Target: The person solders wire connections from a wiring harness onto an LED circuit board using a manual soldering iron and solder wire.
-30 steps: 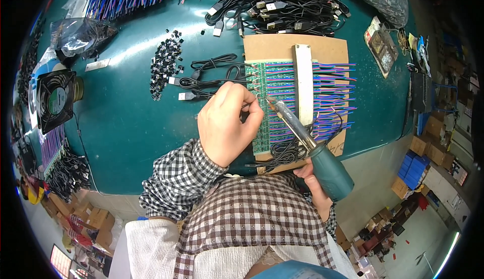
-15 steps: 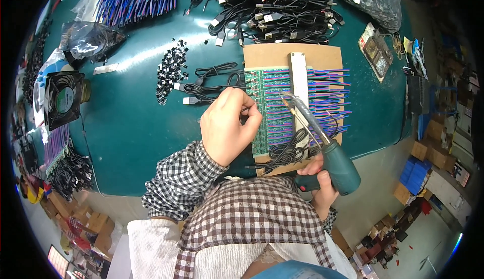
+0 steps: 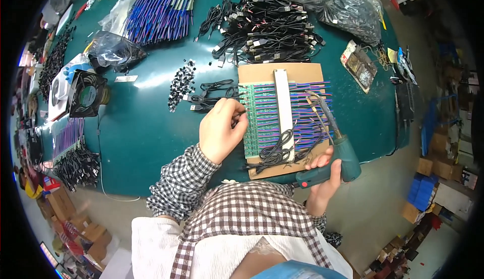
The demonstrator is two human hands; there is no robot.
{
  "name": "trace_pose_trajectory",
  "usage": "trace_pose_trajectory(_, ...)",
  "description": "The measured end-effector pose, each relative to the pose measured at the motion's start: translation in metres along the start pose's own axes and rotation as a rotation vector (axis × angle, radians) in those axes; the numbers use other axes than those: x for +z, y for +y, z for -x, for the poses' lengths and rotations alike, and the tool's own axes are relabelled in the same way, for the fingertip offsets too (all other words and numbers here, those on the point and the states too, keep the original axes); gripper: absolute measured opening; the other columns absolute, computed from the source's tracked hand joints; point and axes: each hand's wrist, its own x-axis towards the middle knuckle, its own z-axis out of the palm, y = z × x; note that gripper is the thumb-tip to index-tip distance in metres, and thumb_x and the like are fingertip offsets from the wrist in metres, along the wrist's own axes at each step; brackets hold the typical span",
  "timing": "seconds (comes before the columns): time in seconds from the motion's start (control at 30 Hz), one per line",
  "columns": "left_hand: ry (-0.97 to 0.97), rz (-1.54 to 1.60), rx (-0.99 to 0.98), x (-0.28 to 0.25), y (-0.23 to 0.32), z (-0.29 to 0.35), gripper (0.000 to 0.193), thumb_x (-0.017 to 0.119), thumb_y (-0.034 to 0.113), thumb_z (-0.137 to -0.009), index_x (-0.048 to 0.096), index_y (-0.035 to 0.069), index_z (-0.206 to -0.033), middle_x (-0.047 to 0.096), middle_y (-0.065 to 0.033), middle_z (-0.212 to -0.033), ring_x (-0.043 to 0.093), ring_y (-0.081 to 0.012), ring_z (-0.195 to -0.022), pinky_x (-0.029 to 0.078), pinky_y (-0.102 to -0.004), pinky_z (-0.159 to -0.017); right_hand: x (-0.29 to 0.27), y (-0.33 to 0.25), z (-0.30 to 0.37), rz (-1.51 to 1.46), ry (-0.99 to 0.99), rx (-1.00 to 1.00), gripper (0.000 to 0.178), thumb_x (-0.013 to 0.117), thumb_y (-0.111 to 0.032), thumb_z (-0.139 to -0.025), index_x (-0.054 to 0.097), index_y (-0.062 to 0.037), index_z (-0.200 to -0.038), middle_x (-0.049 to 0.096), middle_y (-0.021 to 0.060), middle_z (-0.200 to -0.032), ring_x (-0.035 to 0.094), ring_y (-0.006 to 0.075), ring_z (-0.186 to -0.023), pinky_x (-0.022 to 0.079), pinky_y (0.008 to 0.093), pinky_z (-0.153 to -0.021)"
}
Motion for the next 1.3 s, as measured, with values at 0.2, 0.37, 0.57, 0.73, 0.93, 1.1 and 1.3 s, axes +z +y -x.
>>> trace_pose_trajectory(0.2, 0.011, -0.049, 0.056, -0.013, -0.001, 0.019, 0.024, 0.062, 0.0, -0.072, 0.055, 0.003, -0.094, 0.054, -0.0074, -0.081, 0.057, -0.0189, -0.069, 0.047, -0.0287, -0.063, -0.012, 0.003, 0.003, -0.067, -0.06, -0.027, 0.034, 0.042, -0.034, -0.094, 0.043, -0.0024, -0.108, 0.051, 0.0038, -0.072, 0.051, 0.015, -0.068, 0.048, 0.032, -0.062)
trace_pose_trajectory(0.37, 0.109, -0.249, 0.224, -0.02, -0.002, 0.019, 0.019, 0.057, -0.003, -0.072, 0.055, 0.004, -0.089, 0.054, -0.0086, -0.085, 0.057, -0.0257, -0.076, 0.047, -0.0332, -0.065, -0.013, 0.001, 0.01, -0.086, -0.062, -0.03, 0.033, 0.044, -0.032, -0.094, 0.044, -0.0013, -0.107, 0.052, 0.0045, -0.07, 0.053, 0.0153, -0.067, 0.05, 0.0312, -0.059)
trace_pose_trajectory(0.57, 0.236, -0.247, 0.336, -0.004, 0.015, 0.014, 0.017, 0.058, -0.003, -0.071, 0.055, 0.003, -0.087, 0.057, -0.0107, -0.092, 0.056, -0.0302, -0.086, 0.045, -0.038, -0.073, -0.025, 0.001, 0.016, -0.075, -0.021, -0.05, 0.035, 0.046, -0.033, -0.093, 0.045, -0.0013, -0.108, 0.051, 0.0033, -0.069, 0.053, 0.0142, -0.066, 0.05, 0.0305, -0.057)
trace_pose_trajectory(0.73, -0.037, 0.058, 0.194, 0.023, 0.05, 0.034, 0.018, 0.066, 0.015, -0.073, 0.056, 0.004, -0.082, 0.057, -0.0115, -0.075, 0.057, -0.0302, -0.072, 0.045, -0.0389, -0.064, -0.026, -0.003, 0.022, -0.114, -0.013, -0.019, 0.036, 0.046, -0.035, -0.093, 0.045, -0.0025, -0.108, 0.049, 0.0014, -0.068, 0.05, 0.0132, -0.065, 0.048, 0.029, -0.057)
trace_pose_trajectory(0.93, -0.102, 0.2, 0.05, 0.045, 0.042, 0.038, 0.021, 0.068, 0.016, -0.075, 0.057, 0.004, -0.088, 0.058, -0.0072, -0.075, 0.059, -0.0191, -0.066, 0.048, -0.0308, -0.061, -0.049, -0.005, 0.032, -0.137, -0.01, -0.045, 0.037, 0.045, -0.039, -0.093, 0.044, -0.0063, -0.109, 0.048, 0.0001, -0.069, 0.048, 0.0109, -0.064, 0.046, 0.0281, -0.058)
trace_pose_trajectory(1.1, 0.048, 0.35, 0.062, 0.05, 0.034, 0.035, 0.016, 0.064, 0.014, -0.08, 0.058, 0.001, -0.088, 0.055, -0.0065, -0.08, 0.059, -0.0148, -0.068, 0.047, -0.0279, -0.061, -0.043, -0.004, 0.034, -0.162, 0.004, -0.065, 0.033, 0.05, -0.037, -0.091, 0.049, -0.0077, -0.106, 0.051, -0.0011, -0.069, 0.049, 0.0084, -0.062, 0.044, 0.0232, -0.053)
trace_pose_trajectory(1.3, 0.16, 0.523, 0.038, 0.051, 0.025, 0.028, 0.015, 0.058, 0.009, -0.085, 0.054, -0.001, -0.096, 0.054, -0.0059, -0.084, 0.059, -0.0117, -0.067, 0.048, -0.0246, -0.06, -0.034, -0.005, 0.039, -0.163, 0.081, -0.084, 0.032, 0.052, -0.038, -0.09, 0.051, -0.0091, -0.103, 0.053, -0.0023, -0.071, 0.051, 0.0077, -0.061, 0.045, 0.0227, -0.052)
